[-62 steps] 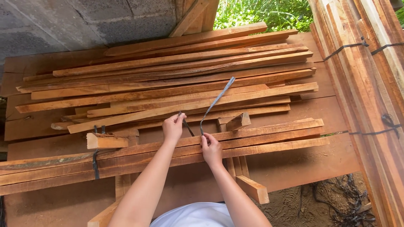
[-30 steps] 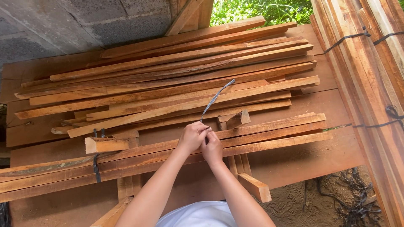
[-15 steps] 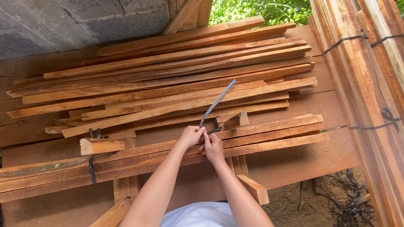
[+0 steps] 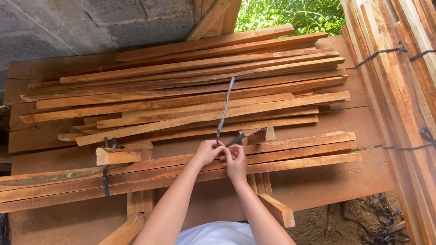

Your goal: The person ties a bundle of wooden planks together using black straps, securing them with knots. They then lift the completed bundle and place it on a nearby stack of similar wood bundles.

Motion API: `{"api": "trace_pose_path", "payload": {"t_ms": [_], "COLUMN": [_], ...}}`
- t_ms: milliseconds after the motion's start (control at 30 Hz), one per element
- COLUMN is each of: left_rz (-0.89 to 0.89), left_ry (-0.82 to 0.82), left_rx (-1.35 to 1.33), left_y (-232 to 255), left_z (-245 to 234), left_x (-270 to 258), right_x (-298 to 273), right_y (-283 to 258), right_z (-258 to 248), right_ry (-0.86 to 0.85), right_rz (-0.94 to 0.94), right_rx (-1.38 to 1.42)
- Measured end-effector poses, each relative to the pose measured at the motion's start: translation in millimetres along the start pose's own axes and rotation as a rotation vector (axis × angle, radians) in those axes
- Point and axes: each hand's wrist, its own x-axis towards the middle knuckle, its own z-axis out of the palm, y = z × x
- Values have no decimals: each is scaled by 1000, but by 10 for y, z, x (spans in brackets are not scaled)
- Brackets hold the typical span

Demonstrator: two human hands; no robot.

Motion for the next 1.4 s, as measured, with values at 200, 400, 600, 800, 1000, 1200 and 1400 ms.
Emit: {"api": "trace_pose_path", "payload": {"t_ms": [200, 400, 600, 800, 1000, 1200, 1400], "left_rz": [-21, 20, 29, 45, -23, -266, -405], "left_ry": [-34, 27, 89, 128, 167, 201, 248], "left_rx": [161, 182, 191, 25, 1, 17, 108], "left_y": [75, 291, 426, 406, 132, 199, -142], "left_z": [-63, -139, -165, -144, -31, 113, 365], "left_x": [-70, -314, -365, -300, -97, 253, 646], "right_x": [-40, -66, 246, -54, -60, -29, -257], "right_y": [-51, -207, 241, -53, -111, -101, 112], "right_z": [-98, -170, -197, -114, -15, 71, -201], "right_ry": [6, -95, -281, -74, 41, 3, -53], "right_rz": [-608, -373, -94, -30, -599, -611, -719], "right_rx": [-825, -869, -670, -524, -358, -423, -576]}}
